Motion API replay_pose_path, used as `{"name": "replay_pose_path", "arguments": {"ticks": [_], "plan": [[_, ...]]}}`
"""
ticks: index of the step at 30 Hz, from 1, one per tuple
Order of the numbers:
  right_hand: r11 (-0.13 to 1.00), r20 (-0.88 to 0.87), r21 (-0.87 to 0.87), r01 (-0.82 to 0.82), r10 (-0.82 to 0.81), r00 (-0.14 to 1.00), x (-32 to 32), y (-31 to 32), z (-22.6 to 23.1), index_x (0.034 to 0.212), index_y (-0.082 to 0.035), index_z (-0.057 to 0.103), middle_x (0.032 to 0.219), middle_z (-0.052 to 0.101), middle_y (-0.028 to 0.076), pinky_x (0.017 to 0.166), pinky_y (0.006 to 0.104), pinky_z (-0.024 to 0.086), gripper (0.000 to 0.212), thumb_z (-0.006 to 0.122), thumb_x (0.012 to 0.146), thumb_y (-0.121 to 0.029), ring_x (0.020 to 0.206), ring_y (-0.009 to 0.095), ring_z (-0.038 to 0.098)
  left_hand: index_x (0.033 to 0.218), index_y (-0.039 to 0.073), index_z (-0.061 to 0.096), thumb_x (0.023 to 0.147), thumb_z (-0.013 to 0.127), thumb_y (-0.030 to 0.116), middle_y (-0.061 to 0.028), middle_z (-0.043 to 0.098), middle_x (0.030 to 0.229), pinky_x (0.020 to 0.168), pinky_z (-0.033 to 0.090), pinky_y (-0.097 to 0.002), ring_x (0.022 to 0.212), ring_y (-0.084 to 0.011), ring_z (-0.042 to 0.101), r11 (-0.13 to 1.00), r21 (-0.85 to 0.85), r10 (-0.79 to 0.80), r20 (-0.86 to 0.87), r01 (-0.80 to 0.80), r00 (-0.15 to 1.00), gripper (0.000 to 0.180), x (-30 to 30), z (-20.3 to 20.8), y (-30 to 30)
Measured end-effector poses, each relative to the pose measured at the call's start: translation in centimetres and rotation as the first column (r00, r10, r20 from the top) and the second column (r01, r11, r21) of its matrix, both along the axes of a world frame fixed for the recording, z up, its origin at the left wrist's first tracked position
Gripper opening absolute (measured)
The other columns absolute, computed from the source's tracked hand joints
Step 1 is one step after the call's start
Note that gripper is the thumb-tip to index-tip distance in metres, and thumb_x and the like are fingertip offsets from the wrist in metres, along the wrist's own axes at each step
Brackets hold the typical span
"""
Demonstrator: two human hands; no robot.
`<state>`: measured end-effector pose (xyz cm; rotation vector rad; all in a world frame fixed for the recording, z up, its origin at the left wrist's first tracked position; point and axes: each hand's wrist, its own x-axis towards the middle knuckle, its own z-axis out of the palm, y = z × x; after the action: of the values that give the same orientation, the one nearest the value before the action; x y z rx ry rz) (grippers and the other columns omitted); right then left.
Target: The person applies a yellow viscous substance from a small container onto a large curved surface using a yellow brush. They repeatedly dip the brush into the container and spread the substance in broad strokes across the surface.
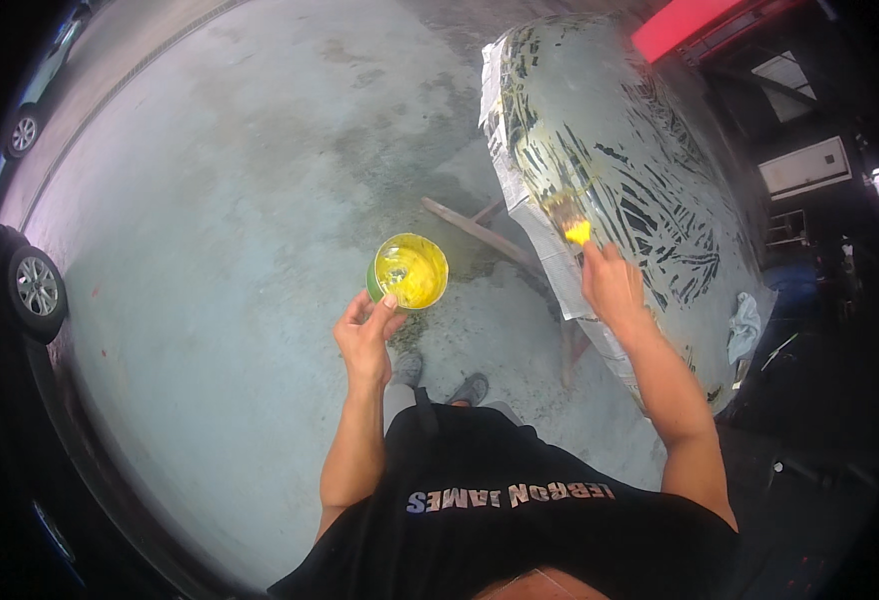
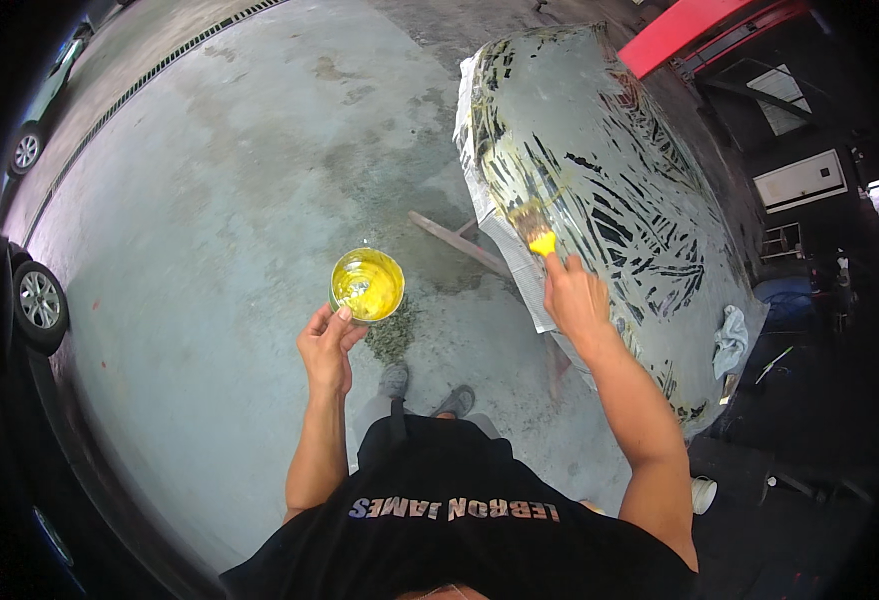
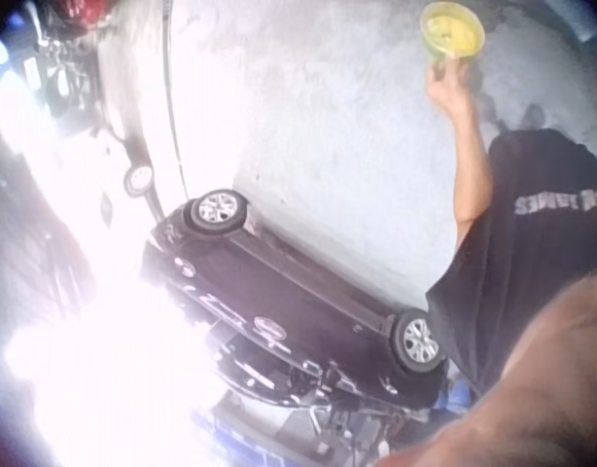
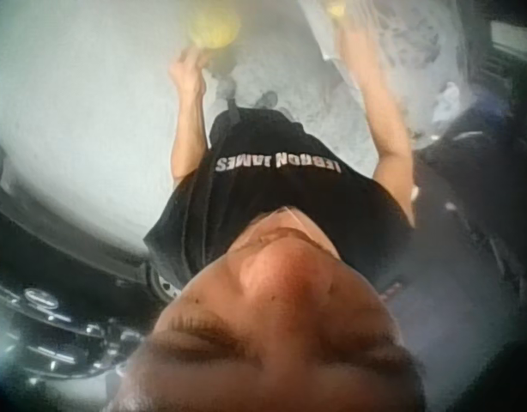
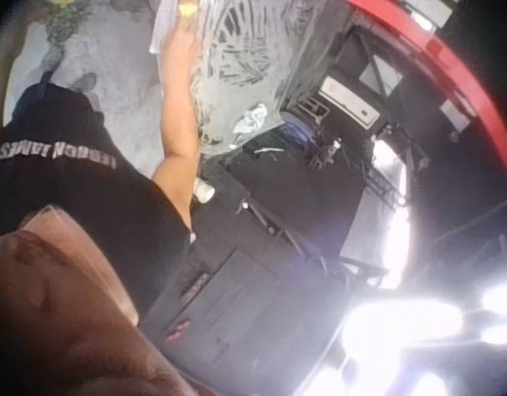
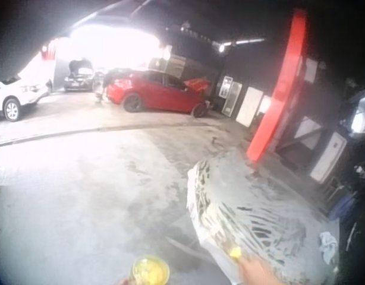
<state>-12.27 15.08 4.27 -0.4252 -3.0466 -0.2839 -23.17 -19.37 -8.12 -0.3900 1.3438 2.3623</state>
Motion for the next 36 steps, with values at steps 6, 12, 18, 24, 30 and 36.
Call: {"name": "replay_pose_path", "arguments": {"ticks": [6, 12, 18, 24, 30, 36], "plan": [[0.997, -0.089, -0.045, 0.057, -0.061, 0.994, 3.9, -0.6, 2.3, 0.11, -0.008, 0.064, 0.088, 0.064, 0.019, 0.061, 0.0546, 0.056, 0.018, 0.068, 0.094, -0.015, 0.07, 0.044, 0.07, 0.131, -0.011, 0.063, 0.091, 0.081, 0.012, -0.0108, 0.07, 0.105, 0.083, 0.063, -0.0365, 0.097, -0.0214, 0.073, 1.0, -0.004, 0.005, -0.003, -0.005, 1.0, 0.049, -0.9, 1.8, 0.7], [0.989, -0.283, -0.105, 0.102, -0.128, 0.95, -2.5, 1.1, 1.2, 0.109, -0.007, 0.063, 0.09, 0.065, 0.021, 0.065, 0.0561, 0.056, 0.014, 0.065, 0.097, -0.015, 0.074, 0.046, 0.069, 0.132, -0.011, 0.063, 0.091, 0.081, 0.012, -0.0116, 0.07, 0.105, 0.083, 0.063, -0.0367, 0.097, -0.0223, 0.073, 0.998, 0.005, -0.058, -0.021, 0.058, 0.998, 0.051, -0.6, 2.3, 1.5], [0.985, -0.129, -0.104, 0.14, -0.153, 0.98, 3.7, 0.7, -1.7, 0.112, -0.008, 0.064, 0.095, 0.066, 0.021, 0.065, 0.0563, 0.056, 0.017, 0.065, 0.097, -0.015, 0.075, 0.046, 0.07, 0.128, -0.009, 0.063, 0.096, 0.076, 0.015, -0.0141, 0.073, 0.111, 0.08, 0.064, -0.0355, 0.094, -0.021, 0.074, 0.995, -0.027, -0.1, -0.062, 0.098, 0.993, 0.042, -0.2, 1.8, 2.8], [0.986, -0.207, -0.125, 0.11, -0.135, 0.969, 6.5, -1.8, 1.4, 0.105, -0.008, 0.064, 0.093, 0.065, 0.019, 0.062, 0.0536, 0.057, 0.01, 0.066, 0.096, -0.014, 0.072, 0.044, 0.07, 0.13, -0.01, 0.063, 0.093, 0.079, 0.013, -0.0135, 0.071, 0.109, 0.082, 0.063, -0.0372, 0.097, -0.0225, 0.074, 0.995, 0.0, -0.099, -0.049, 0.099, 0.994, 0.046, -0.2, 2.4, 2.8], [0.991, -0.235, -0.092, 0.102, -0.121, 0.964, -0.6, -0.4, -1.7, 0.107, -0.01, 0.064, 0.093, 0.062, 0.017, 0.061, 0.053, 0.057, 0.014, 0.068, 0.094, -0.013, 0.07, 0.042, 0.07, 0.127, -0.009, 0.061, 0.097, 0.074, 0.014, -0.0173, 0.073, 0.111, 0.081, 0.065, -0.0378, 0.094, -0.0243, 0.076, 0.991, -0.002, -0.134, -0.084, 0.134, 0.987, 0.04, 0.4, 2.2, 4.0], [0.99, -0.185, -0.065, 0.126, -0.136, 0.973, 11.1, 0.6, -4.6, 0.121, -0.014, 0.067, 0.096, 0.061, 0.013, 0.056, 0.0502, 0.055, 0.031, 0.072, 0.09, -0.014, 0.065, 0.038, 0.069, 0.131, -0.01, 0.063, 0.093, 0.079, 0.013, -0.012, 0.071, 0.107, 0.083, 0.062, -0.0372, 0.096, -0.0219, 0.073, 0.987, 0.001, -0.163, -0.034, 0.163, 0.986, 0.048, 0.9, 2.9, 4.5]]}}
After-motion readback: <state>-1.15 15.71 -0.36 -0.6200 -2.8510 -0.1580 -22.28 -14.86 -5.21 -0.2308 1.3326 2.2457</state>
